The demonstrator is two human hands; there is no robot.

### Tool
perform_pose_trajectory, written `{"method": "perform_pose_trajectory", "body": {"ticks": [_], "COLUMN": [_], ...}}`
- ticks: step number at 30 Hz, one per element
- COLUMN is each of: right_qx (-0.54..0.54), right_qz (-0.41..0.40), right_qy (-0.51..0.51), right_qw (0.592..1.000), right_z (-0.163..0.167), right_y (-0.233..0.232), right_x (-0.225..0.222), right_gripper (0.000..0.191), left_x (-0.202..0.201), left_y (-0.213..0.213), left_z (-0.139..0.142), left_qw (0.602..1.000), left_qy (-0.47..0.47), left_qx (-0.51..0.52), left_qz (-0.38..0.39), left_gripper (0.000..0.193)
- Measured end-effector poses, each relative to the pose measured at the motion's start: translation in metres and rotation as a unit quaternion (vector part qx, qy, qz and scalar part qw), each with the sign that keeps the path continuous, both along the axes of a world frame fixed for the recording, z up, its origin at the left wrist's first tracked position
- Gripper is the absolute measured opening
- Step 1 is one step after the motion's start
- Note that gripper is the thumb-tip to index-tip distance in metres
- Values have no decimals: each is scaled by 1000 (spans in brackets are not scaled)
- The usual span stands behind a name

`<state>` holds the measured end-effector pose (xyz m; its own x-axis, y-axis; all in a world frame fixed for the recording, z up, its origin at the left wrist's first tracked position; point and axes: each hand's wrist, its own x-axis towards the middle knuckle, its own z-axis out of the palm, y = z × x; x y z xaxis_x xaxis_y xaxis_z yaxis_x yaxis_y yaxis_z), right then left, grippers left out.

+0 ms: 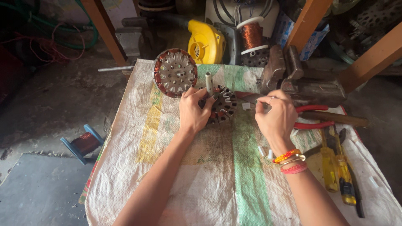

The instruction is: The person winds copper wire around the slots of a motor stator, using pliers to cut and tuck the wire ends. They rotate the stator to access different slots and continue winding until the slots are filled.

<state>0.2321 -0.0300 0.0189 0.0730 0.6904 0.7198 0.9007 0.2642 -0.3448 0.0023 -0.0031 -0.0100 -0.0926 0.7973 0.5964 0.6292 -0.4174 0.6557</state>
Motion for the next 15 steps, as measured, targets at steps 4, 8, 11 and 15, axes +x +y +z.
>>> {"method": "perform_pose_trajectory", "body": {"ticks": [4, 8, 11, 15], "right_qx": [26, 26, -40, -72], "right_qz": [109, 241, 244, 246], "right_qy": [-13, -51, -11, 61], "right_qw": [994, 969, 969, 965], "right_z": [5, 8, 8, 5], "right_y": [-5, -14, -14, -10], "right_x": [-8, -19, -20, -16], "right_gripper": [35, 32, 23, 15], "left_x": [1, 3, 2, 1], "left_y": [-2, -4, -4, -3], "left_z": [2, 2, 3, 4], "left_qw": [1000, 1000, 1000, 1000], "left_qy": [22, 20, 15, 15], "left_qx": [19, 11, 6, 17], "left_qz": [9, 11, 6, 10], "left_gripper": [26, 26, 28, 28]}}
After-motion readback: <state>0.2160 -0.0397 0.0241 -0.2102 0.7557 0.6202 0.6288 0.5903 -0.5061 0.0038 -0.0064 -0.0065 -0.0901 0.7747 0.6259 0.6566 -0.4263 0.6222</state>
